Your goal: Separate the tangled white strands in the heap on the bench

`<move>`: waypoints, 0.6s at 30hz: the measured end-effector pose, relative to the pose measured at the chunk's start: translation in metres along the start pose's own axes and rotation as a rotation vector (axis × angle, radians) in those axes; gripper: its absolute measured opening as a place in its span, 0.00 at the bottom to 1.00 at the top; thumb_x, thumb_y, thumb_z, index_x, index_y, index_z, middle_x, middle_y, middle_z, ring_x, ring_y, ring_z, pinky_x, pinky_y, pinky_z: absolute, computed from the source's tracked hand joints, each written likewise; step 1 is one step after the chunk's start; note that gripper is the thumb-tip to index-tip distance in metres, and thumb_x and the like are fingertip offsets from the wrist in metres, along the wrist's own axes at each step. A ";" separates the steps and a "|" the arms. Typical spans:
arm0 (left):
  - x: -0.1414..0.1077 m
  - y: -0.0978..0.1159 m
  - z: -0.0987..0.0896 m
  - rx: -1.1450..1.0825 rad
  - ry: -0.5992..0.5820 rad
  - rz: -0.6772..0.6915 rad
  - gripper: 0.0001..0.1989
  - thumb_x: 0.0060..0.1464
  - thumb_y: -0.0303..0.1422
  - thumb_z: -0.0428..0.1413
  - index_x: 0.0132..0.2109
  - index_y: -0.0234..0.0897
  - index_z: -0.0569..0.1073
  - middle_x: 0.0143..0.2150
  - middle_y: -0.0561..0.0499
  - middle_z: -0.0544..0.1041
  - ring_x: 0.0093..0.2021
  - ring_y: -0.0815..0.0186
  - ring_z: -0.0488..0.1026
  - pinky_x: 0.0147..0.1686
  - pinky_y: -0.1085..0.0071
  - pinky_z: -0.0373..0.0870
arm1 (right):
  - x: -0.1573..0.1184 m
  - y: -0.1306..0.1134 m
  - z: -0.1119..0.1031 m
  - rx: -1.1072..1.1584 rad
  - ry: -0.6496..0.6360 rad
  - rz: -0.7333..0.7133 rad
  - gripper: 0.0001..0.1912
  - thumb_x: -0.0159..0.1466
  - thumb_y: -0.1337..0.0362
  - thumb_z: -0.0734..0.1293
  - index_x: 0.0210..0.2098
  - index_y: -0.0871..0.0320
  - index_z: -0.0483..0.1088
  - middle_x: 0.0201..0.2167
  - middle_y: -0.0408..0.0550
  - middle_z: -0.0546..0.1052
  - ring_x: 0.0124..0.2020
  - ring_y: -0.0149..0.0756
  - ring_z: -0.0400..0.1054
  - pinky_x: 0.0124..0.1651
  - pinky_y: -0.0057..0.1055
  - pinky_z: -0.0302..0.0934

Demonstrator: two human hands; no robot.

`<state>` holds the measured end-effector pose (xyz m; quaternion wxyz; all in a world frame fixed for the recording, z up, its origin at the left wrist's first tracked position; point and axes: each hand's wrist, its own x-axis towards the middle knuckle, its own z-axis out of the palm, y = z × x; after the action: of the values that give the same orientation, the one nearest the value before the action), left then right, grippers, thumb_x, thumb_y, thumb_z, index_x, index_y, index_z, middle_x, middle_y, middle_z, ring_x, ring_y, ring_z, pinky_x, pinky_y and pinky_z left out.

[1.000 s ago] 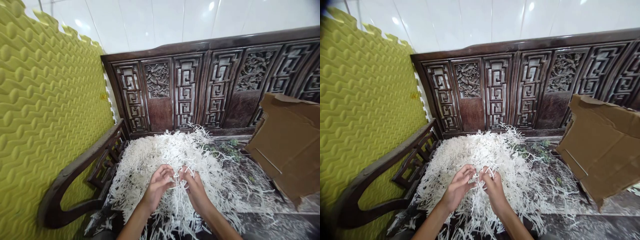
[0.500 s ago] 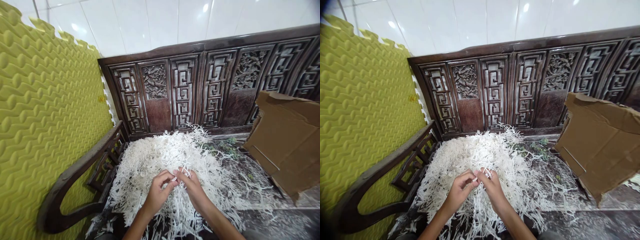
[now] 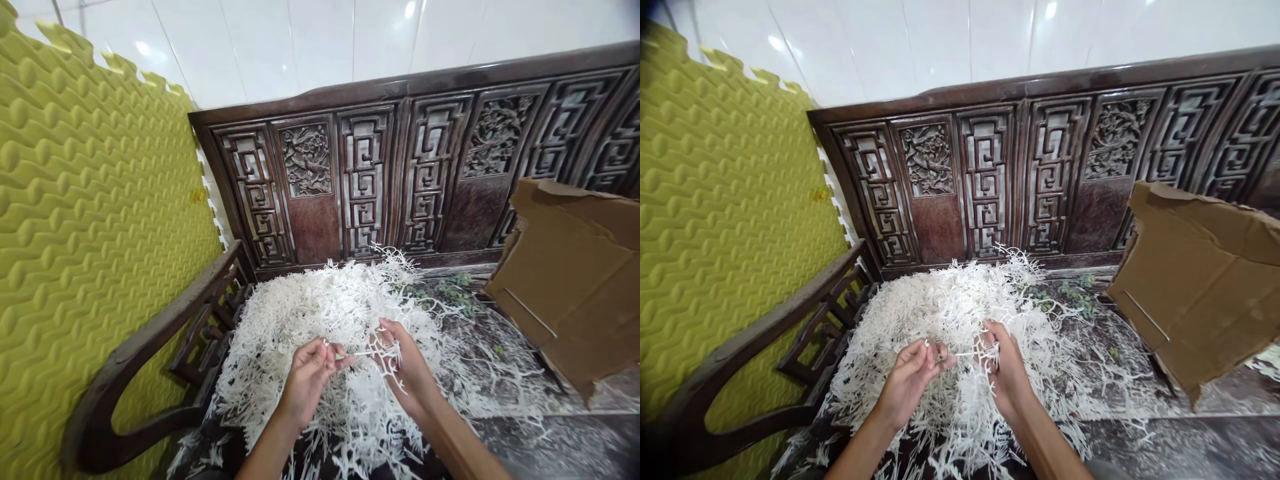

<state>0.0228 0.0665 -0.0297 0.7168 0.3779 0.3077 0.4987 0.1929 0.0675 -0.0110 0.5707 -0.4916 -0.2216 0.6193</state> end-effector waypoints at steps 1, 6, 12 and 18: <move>0.000 0.001 -0.001 0.079 0.003 0.013 0.11 0.56 0.35 0.57 0.28 0.34 0.75 0.30 0.48 0.73 0.40 0.63 0.72 0.47 0.62 0.69 | 0.001 -0.004 -0.002 0.015 -0.015 0.022 0.22 0.55 0.50 0.69 0.19 0.57 0.58 0.19 0.40 0.61 0.21 0.29 0.55 0.29 0.29 0.59; 0.003 -0.001 -0.004 0.466 0.068 0.016 0.21 0.52 0.37 0.61 0.53 0.38 0.74 0.45 0.44 0.76 0.47 0.60 0.71 0.51 0.62 0.68 | 0.003 -0.001 -0.002 -0.028 -0.019 0.044 0.20 0.56 0.49 0.69 0.22 0.57 0.61 0.24 0.40 0.62 0.24 0.29 0.54 0.29 0.26 0.55; 0.006 -0.002 0.003 0.487 -0.026 0.051 0.21 0.58 0.41 0.55 0.57 0.40 0.70 0.53 0.44 0.72 0.51 0.60 0.70 0.52 0.64 0.67 | 0.006 0.021 0.008 -0.068 -0.024 -0.011 0.18 0.52 0.52 0.73 0.29 0.57 0.65 0.24 0.39 0.61 0.22 0.26 0.49 0.24 0.27 0.48; -0.001 0.002 0.013 0.658 -0.052 0.225 0.21 0.55 0.41 0.58 0.53 0.38 0.71 0.51 0.43 0.73 0.51 0.59 0.70 0.51 0.62 0.67 | -0.004 0.026 0.013 -0.121 -0.156 -0.178 0.17 0.54 0.52 0.72 0.32 0.58 0.66 0.21 0.38 0.59 0.21 0.27 0.51 0.23 0.27 0.45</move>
<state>0.0321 0.0633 -0.0207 0.5049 0.6329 0.3899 0.4388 0.1685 0.0612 -0.0257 0.5737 -0.4537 -0.3449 0.5882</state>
